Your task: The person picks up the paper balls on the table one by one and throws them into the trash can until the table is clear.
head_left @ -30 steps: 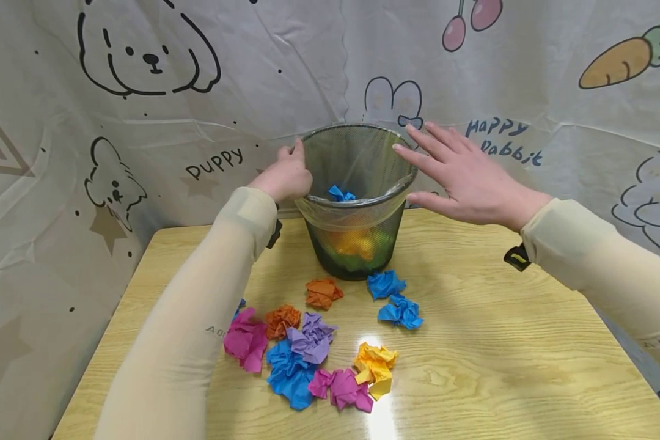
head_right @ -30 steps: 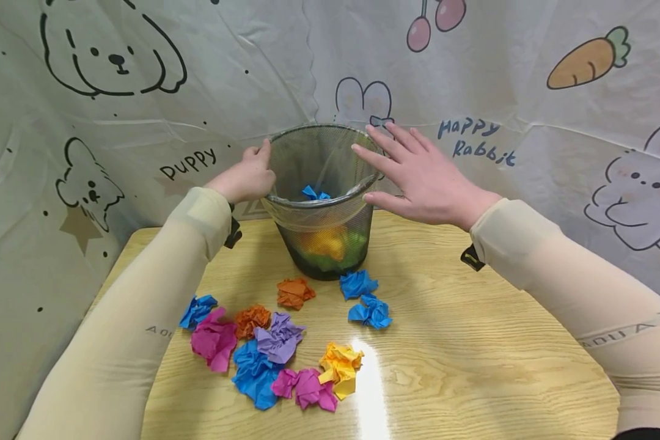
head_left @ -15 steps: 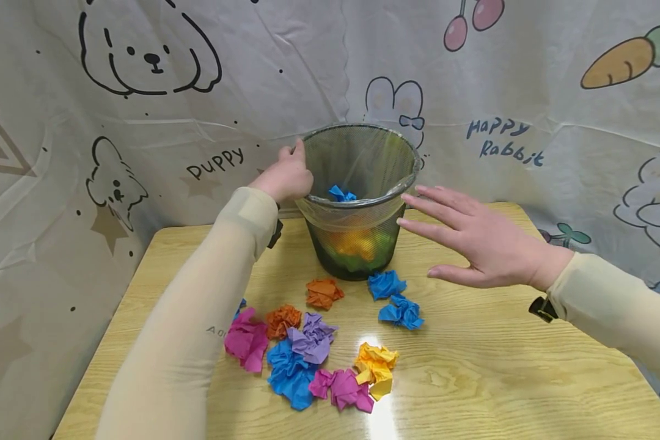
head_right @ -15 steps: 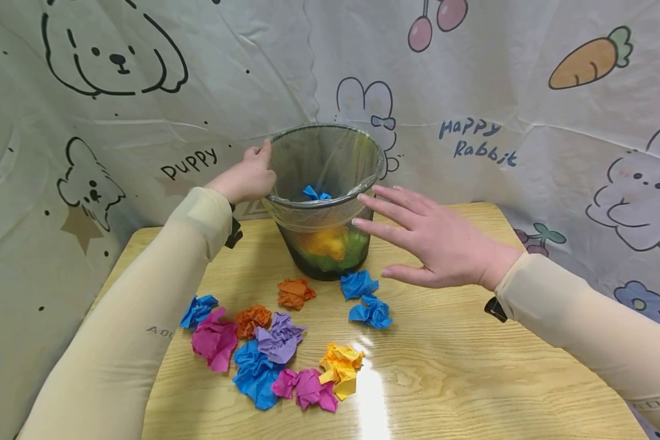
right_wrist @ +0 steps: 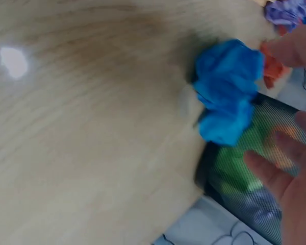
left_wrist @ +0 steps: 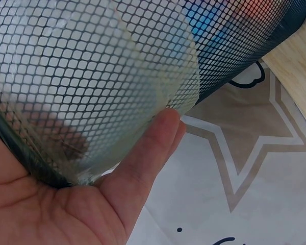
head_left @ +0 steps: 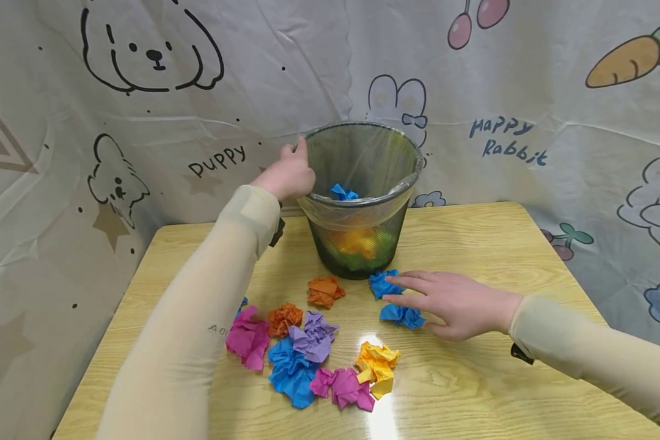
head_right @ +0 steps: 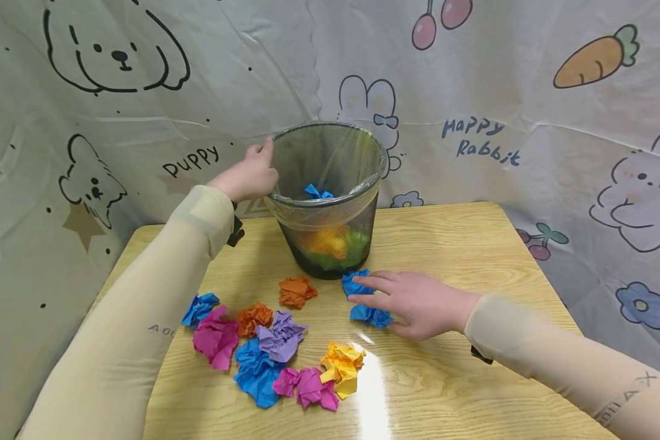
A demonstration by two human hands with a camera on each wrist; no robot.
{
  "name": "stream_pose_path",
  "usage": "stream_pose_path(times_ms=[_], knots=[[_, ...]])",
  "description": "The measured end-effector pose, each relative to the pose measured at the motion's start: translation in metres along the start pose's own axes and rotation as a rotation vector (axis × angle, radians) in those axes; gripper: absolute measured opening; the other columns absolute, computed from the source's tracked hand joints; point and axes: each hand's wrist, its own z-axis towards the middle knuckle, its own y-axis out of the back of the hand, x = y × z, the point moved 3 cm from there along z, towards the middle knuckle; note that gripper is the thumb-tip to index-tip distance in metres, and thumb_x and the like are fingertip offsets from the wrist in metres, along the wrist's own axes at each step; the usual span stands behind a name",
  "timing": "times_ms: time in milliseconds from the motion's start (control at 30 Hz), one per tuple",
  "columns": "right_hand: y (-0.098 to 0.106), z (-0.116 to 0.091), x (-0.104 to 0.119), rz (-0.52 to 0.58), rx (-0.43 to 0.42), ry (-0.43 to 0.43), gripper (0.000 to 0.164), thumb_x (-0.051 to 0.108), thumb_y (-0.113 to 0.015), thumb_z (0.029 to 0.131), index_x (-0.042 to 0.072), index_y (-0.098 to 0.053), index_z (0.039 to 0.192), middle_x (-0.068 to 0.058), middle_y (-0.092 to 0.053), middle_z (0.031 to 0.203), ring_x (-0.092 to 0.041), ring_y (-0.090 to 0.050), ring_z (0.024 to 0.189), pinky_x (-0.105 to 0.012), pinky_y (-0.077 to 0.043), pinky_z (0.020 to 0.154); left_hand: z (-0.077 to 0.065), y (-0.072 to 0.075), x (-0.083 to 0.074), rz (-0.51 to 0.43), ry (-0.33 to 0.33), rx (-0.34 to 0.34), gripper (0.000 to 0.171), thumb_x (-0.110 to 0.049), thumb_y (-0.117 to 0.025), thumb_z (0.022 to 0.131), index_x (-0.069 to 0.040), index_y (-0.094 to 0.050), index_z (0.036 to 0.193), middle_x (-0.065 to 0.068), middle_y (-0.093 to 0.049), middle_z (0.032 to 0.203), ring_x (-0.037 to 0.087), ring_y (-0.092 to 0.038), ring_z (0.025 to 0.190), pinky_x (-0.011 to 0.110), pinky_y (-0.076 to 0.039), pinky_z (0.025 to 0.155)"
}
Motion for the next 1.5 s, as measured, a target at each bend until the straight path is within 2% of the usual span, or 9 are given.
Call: stream_pose_path(times_ms=[167, 367, 500, 733, 933, 1100, 1267, 1500], knots=[[-0.022, 0.005, 0.001, -0.014, 0.052, -0.029, 0.084, 0.017, -0.073, 0.089, 0.028, -0.034, 0.162, -0.01, -0.036, 0.162, -0.034, -0.045, 0.139, -0.049, -0.047, 0.104, 0.0, 0.0, -0.001, 0.01, -0.007, 0.002, 0.075, -0.01, -0.024, 0.101, -0.012, 0.024, 0.159, 0.022, 0.018, 0.167, 0.035, -0.056, 0.098, 0.043, -0.042, 0.082], [-0.036, 0.005, 0.003, -0.001, 0.07, -0.039, 0.078, 0.007, -0.068, 0.087, 0.024, -0.043, 0.158, -0.01, -0.044, 0.157, -0.03, -0.052, 0.13, -0.046, -0.055, 0.088, 0.0, 0.0, -0.001, 0.017, -0.006, 0.004, 0.075, -0.011, -0.024, 0.101, -0.012, 0.024, 0.159, 0.022, 0.018, 0.167, 0.036, -0.05, 0.119, 0.045, -0.041, 0.092], [-0.041, 0.005, 0.004, 0.01, 0.081, -0.043, 0.079, 0.003, -0.067, 0.087, 0.025, -0.042, 0.159, -0.011, -0.047, 0.155, -0.028, -0.054, 0.127, -0.045, -0.056, 0.085, 0.0, 0.001, 0.0, 0.02, -0.004, 0.003, 0.075, -0.011, -0.024, 0.101, -0.013, 0.025, 0.159, 0.021, 0.018, 0.167, 0.037, -0.051, 0.119, 0.046, -0.04, 0.094], [-0.047, 0.005, 0.006, 0.027, 0.1, -0.057, 0.074, 0.002, -0.068, 0.09, 0.023, -0.044, 0.157, -0.012, -0.047, 0.154, -0.029, -0.056, 0.126, -0.044, -0.055, 0.089, 0.0, 0.001, -0.001, 0.01, 0.006, -0.001, 0.077, -0.009, -0.026, 0.101, -0.013, 0.025, 0.159, 0.022, 0.019, 0.167, 0.038, -0.052, 0.116, 0.046, -0.041, 0.097], [-0.051, 0.006, 0.007, -0.006, 0.06, -0.039, 0.065, 0.004, -0.069, 0.093, 0.021, -0.05, 0.153, -0.012, -0.051, 0.15, -0.027, -0.06, 0.117, -0.042, -0.056, 0.086, 0.0, 0.001, -0.001, 0.009, 0.006, -0.003, 0.077, -0.01, -0.025, 0.101, -0.013, 0.025, 0.159, 0.022, 0.018, 0.167, 0.037, -0.051, 0.115, 0.047, -0.04, 0.099], [-0.052, 0.007, 0.008, -0.019, 0.022, -0.017, 0.059, 0.0, -0.07, 0.091, 0.017, -0.056, 0.147, -0.01, -0.057, 0.142, -0.025, -0.061, 0.109, -0.04, -0.057, 0.082, 0.0, 0.001, 0.0, 0.008, 0.008, -0.001, 0.077, -0.01, -0.025, 0.101, -0.014, 0.025, 0.159, 0.021, 0.018, 0.167, 0.038, -0.054, 0.11, 0.046, -0.04, 0.098], [-0.052, 0.01, 0.009, -0.022, 0.029, -0.021, 0.05, 0.0, -0.07, 0.092, 0.017, -0.061, 0.139, -0.004, -0.061, 0.132, -0.023, -0.06, 0.104, -0.038, -0.056, 0.081, 0.0, 0.001, 0.0, 0.004, 0.008, -0.001, 0.077, -0.01, -0.025, 0.101, -0.014, 0.025, 0.159, 0.021, 0.018, 0.167, 0.038, -0.049, 0.122, 0.047, -0.039, 0.1], [-0.053, 0.013, 0.01, -0.019, 0.039, -0.038, 0.04, 0.001, -0.07, 0.094, 0.017, -0.068, 0.129, -0.002, -0.064, 0.127, -0.023, -0.061, 0.104, -0.038, -0.056, 0.084, 0.0, 0.001, 0.0, 0.006, 0.005, 0.0, 0.077, -0.01, -0.025, 0.101, -0.014, 0.026, 0.159, 0.02, 0.019, 0.167, 0.04, -0.044, 0.134, 0.048, -0.036, 0.109]])
